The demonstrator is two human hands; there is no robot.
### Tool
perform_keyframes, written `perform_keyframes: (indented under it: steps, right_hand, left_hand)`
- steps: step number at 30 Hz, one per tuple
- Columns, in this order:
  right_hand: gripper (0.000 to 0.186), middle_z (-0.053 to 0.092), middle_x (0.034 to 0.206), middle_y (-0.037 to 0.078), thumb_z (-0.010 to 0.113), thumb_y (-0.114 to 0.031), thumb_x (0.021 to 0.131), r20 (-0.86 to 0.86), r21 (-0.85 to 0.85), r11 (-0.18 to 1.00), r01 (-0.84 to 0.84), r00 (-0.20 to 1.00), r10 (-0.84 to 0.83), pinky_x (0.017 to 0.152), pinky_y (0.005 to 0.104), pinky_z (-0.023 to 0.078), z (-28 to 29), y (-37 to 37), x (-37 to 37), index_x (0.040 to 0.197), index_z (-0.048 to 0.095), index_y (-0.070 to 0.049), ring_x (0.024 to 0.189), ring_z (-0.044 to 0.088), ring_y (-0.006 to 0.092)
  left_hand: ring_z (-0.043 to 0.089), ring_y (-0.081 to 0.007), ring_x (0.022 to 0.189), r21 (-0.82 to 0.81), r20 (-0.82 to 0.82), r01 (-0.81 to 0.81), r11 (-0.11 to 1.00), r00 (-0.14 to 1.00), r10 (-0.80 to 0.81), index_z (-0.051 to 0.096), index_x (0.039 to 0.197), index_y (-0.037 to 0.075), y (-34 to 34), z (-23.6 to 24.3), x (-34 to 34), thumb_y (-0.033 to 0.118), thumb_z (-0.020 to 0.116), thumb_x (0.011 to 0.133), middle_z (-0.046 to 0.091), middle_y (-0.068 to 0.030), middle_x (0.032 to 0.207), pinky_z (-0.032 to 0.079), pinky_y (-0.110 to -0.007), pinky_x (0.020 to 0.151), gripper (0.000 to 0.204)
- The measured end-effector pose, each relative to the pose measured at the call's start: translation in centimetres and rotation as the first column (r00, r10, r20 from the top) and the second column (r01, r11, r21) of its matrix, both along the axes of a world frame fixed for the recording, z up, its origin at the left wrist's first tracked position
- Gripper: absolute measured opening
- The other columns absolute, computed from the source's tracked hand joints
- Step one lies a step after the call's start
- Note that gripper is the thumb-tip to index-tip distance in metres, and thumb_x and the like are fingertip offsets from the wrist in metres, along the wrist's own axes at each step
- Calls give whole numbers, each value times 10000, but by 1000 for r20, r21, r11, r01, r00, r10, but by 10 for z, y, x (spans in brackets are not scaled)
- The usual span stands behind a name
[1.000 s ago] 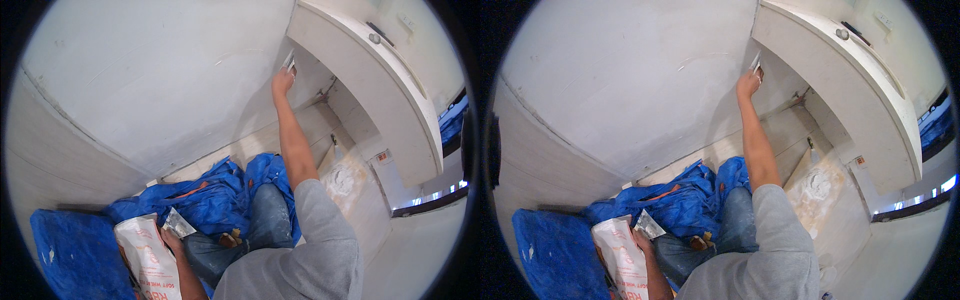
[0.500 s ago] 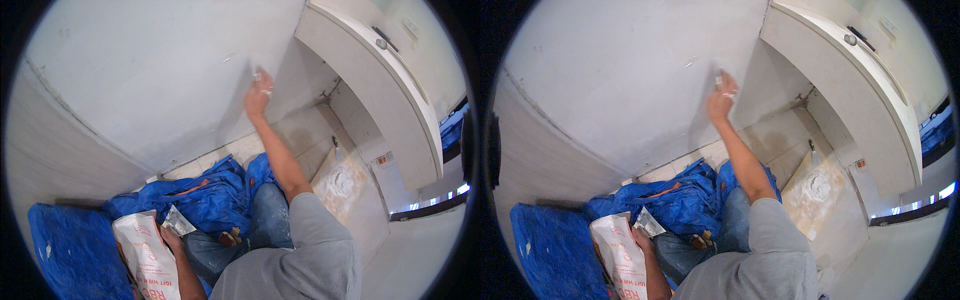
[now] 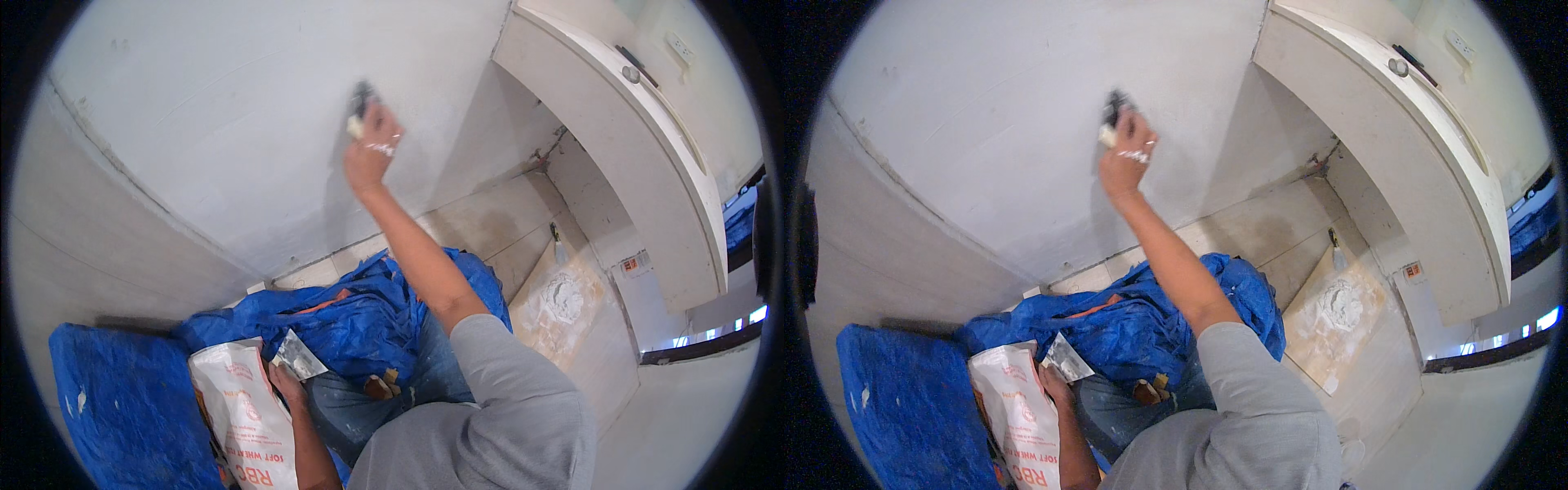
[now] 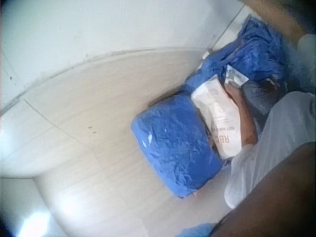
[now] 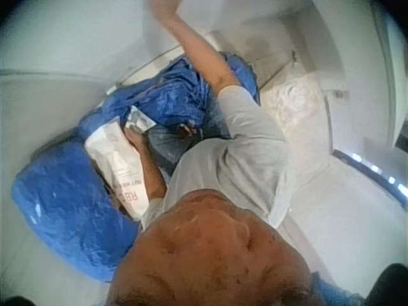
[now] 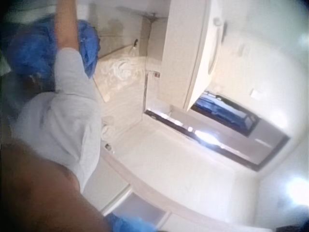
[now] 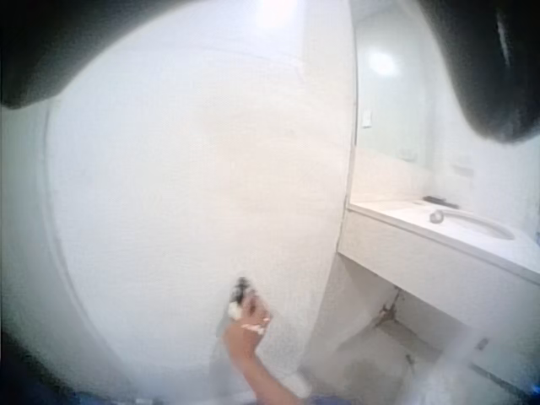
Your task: The person applies plaster to the wall and corner seams using a spatula, periodically mixing and transferring compound between two flat sheets and smoothing it onto the wall.
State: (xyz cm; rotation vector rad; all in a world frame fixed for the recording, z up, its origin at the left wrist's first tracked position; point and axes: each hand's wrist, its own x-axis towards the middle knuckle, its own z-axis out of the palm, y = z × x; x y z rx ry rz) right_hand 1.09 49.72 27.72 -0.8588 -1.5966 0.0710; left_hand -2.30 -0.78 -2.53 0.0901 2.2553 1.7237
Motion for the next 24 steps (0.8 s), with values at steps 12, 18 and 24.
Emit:
perform_keyframes:
  steps: [12, 18, 24]
  right_hand:
    - [367, 637, 1194, 93, 473, -177, 1007, -802, -580, 565, -587, 535, -267, 708, 434, 567, -115, 71, 126, 1335, 525, -21, 971, 668, 259]
    - [335, 588, 1213, 76, 476, -213, 981, -761, -632, 324, -704, 485, -431, 739, 448, 567, -133, 68, 123, 1294, 528, -106, 1007, 603, 247]
    - [335, 605, 1177, 128, 457, -257, 1017, -793, -598, 457, -659, 405, -455, 805, 473, 529, -112, 114, 85, 1273, 525, -53, 1017, 619, 301]
  left_hand:
    - [580, -261, 1009, 177, 36, -107, 978, 994, 102, 541, 1252, -104, 20, 39, 10, 214, 491, 980, 616, -166, 1135, 479, -359, 901, 421]
    - [585, -281, 1018, -28, -73, 57, 998, 996, -59, 553, 1242, -92, 17, 48, 8, 174, 460, 959, 617, -177, 1155, 469, -376, 921, 399]
    - [581, -320, 1095, -55, -69, 116, 992, 990, -120, 519, 1299, -124, 7, 44, 2, 162, 454, 965, 599, -216, 1237, 437, -395, 999, 444]
